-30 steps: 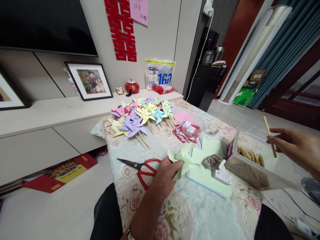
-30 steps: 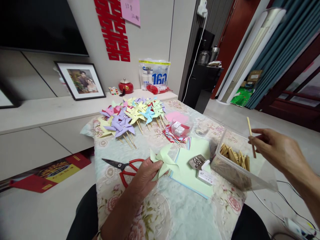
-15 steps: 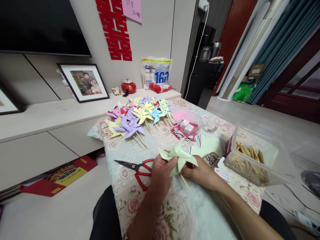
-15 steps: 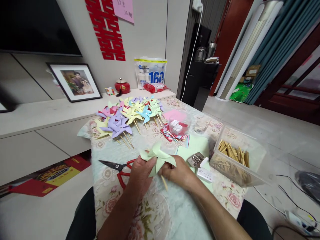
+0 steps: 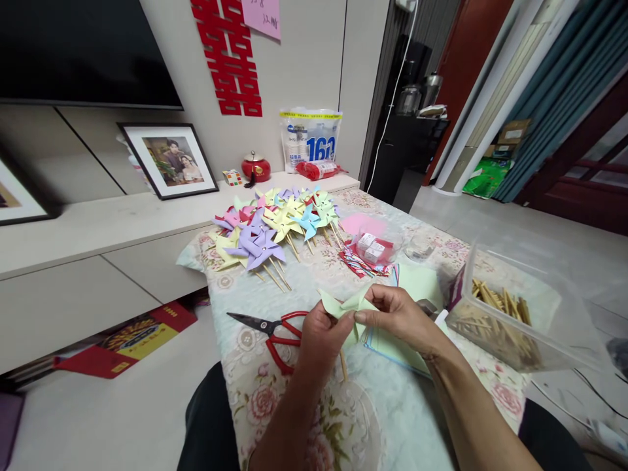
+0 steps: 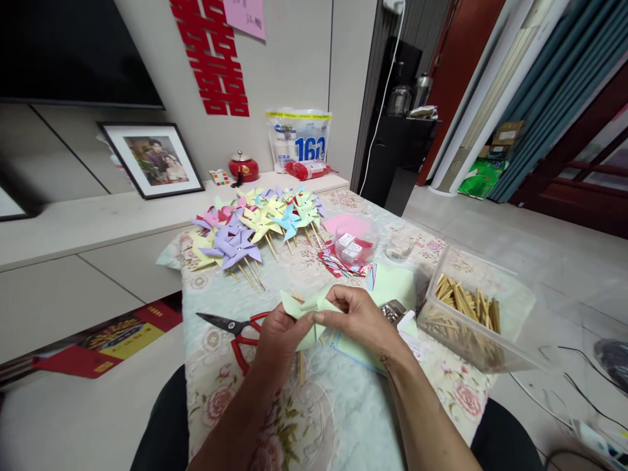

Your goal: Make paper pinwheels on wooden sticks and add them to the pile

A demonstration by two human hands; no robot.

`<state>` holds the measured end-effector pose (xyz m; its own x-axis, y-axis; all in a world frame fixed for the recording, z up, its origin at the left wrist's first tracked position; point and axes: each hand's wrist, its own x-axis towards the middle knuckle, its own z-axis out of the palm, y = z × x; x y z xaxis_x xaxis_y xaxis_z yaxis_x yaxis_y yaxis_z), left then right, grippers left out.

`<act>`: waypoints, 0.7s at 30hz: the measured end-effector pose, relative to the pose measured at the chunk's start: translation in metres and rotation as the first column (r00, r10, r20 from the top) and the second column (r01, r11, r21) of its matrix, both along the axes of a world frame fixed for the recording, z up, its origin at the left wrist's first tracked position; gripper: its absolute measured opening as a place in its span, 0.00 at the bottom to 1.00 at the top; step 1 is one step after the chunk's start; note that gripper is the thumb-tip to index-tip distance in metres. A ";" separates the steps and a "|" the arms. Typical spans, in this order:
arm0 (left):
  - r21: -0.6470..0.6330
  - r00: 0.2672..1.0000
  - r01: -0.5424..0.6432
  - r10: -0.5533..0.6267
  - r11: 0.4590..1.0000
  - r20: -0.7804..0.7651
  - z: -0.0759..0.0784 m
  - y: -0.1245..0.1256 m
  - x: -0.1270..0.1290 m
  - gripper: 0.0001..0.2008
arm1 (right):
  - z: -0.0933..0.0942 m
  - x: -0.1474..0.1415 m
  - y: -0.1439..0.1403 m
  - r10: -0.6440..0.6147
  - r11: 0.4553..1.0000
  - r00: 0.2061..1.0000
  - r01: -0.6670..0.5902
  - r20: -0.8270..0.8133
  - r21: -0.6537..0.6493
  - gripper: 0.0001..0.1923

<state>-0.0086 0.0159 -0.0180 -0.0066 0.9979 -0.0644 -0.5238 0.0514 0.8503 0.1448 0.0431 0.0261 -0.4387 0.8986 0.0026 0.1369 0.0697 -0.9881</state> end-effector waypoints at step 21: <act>0.048 0.954 0.010 -0.024 0.999 0.300 0.026 -0.008 -0.011 0.25 | -0.006 0.013 -0.014 0.464 0.880 0.833 -0.472 -0.301 0.049 0.08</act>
